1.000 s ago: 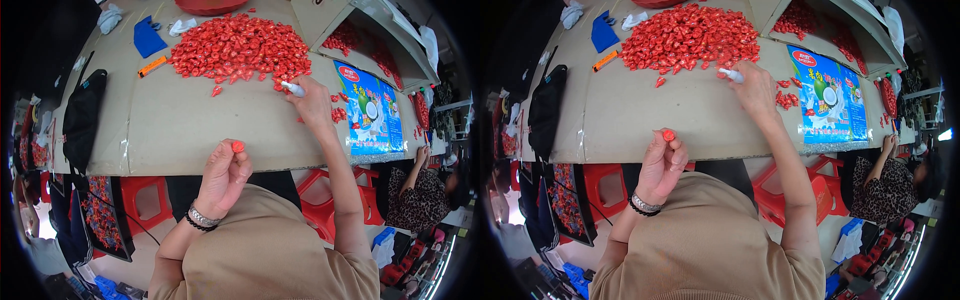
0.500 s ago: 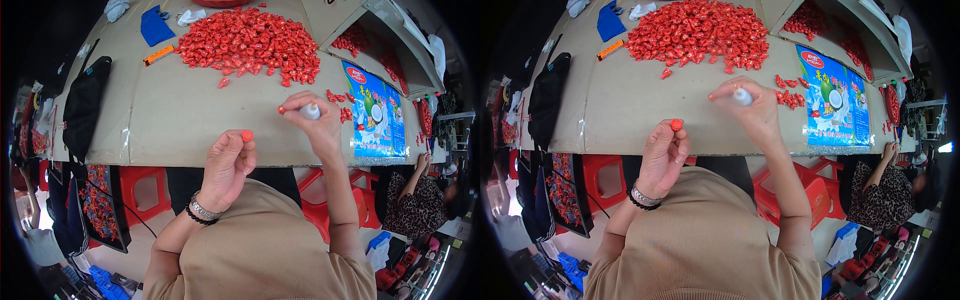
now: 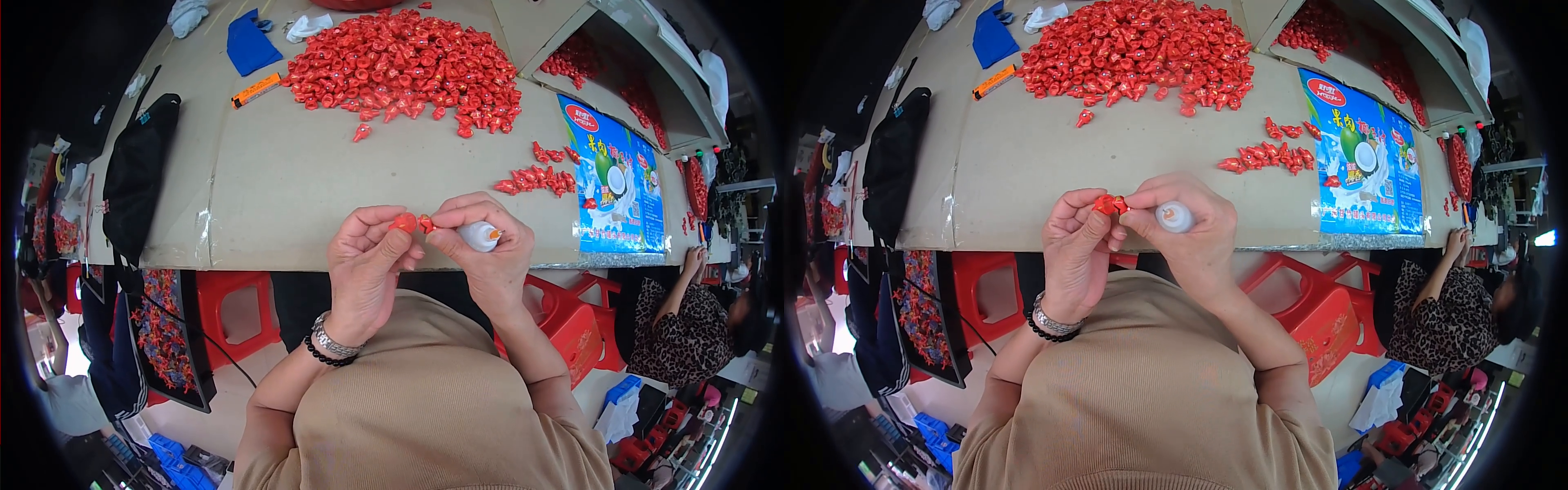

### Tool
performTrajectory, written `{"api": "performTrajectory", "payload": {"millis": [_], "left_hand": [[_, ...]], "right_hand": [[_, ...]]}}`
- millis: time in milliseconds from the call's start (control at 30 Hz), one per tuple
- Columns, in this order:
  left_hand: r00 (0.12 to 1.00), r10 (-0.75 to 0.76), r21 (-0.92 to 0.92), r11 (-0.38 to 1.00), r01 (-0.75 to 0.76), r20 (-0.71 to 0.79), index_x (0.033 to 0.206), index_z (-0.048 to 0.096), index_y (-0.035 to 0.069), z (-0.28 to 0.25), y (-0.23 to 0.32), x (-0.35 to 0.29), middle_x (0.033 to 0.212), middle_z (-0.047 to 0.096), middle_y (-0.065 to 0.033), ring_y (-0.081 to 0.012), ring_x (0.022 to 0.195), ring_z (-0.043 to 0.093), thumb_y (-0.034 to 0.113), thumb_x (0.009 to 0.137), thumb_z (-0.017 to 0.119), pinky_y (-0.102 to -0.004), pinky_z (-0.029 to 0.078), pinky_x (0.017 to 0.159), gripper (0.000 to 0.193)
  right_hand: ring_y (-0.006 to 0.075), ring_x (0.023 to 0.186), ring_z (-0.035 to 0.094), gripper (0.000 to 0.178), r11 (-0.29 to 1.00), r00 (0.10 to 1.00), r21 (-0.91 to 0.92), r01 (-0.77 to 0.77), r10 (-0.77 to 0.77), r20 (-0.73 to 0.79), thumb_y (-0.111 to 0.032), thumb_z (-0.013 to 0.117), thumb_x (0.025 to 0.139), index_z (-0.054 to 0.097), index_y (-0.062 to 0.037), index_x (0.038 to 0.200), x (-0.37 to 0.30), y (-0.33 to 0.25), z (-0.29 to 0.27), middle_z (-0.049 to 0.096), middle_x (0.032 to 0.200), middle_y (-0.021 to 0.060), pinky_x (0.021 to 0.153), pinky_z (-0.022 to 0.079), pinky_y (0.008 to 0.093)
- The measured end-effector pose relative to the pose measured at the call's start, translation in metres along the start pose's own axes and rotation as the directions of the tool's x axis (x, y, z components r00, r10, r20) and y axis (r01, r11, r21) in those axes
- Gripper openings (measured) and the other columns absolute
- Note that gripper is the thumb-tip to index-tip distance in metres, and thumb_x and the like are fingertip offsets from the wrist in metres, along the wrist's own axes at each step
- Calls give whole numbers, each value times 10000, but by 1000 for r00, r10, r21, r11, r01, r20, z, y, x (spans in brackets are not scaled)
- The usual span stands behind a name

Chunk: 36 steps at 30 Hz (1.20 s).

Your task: The person applies glue to small plastic components with a squeeze bottle, joins the pieces together by hand, and gathers the parts on the table.

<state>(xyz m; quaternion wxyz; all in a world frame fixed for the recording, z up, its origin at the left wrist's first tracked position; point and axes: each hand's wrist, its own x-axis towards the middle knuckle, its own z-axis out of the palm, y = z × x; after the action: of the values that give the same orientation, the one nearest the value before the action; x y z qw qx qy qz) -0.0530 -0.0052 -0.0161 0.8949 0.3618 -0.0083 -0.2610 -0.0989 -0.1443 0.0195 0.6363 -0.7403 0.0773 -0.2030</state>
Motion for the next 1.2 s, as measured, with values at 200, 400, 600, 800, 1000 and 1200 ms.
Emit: {"api": "performTrajectory", "payload": {"millis": [200,400,600,800,1000,1200], "left_hand": [[995,98,105,989,-99,19,1036,574,-14,-1,-2,-2,915,668,-114,-128,724,636,16,851,651,-218,512,599,203],[986,168,252,954,-164,6,999,596,-20,-4,-3,-4,876,676,-109,-110,682,639,-17,836,654,-186,498,542,174],[947,317,446,841,-308,55,967,629,-18,-8,-6,-3,838,681,-94,-72,647,618,-33,815,672,-166,471,500,158],[927,332,553,746,-370,173,945,634,-34,-18,-8,2,818,672,-93,-85,659,621,-42,818,664,-203,514,546,131],[908,343,635,652,-413,239,925,635,-39,-30,-23,9,801,675,-88,-90,658,627,-50,797,682,-215,519,562,137],[851,421,680,526,-511,314,879,644,-32,-35,-27,16,755,679,-93,-107,653,641,-48,738,733,-223,496,564,167]], "right_hand": [[123,798,596,189,996,997,54,-64,66,-31,76,751,685,669,-11,832,-3,1,4,633,877,70,703,471,240],[113,769,588,186,999,1000,-48,-19,19,1,58,765,682,672,-14,826,-5,2,1,630,865,65,676,474,240],[111,761,586,171,998,999,-64,-26,28,39,46,765,691,667,-8,819,-5,6,-1,628,844,65,670,468,234],[109,729,594,142,996,993,54,-77,72,92,35,753,717,656,2,815,-1,13,-6,632,826,73,649,478,230],[114,624,610,124,904,914,191,-382,339,225,25,733,753,633,16,826,2,39,-13,637,781,76,542,515,222],[118,598,608,126,880,888,186,-436,389,244,40,719,757,607,14,807,5,42,-15,641,757,85,531,514,235]]}}
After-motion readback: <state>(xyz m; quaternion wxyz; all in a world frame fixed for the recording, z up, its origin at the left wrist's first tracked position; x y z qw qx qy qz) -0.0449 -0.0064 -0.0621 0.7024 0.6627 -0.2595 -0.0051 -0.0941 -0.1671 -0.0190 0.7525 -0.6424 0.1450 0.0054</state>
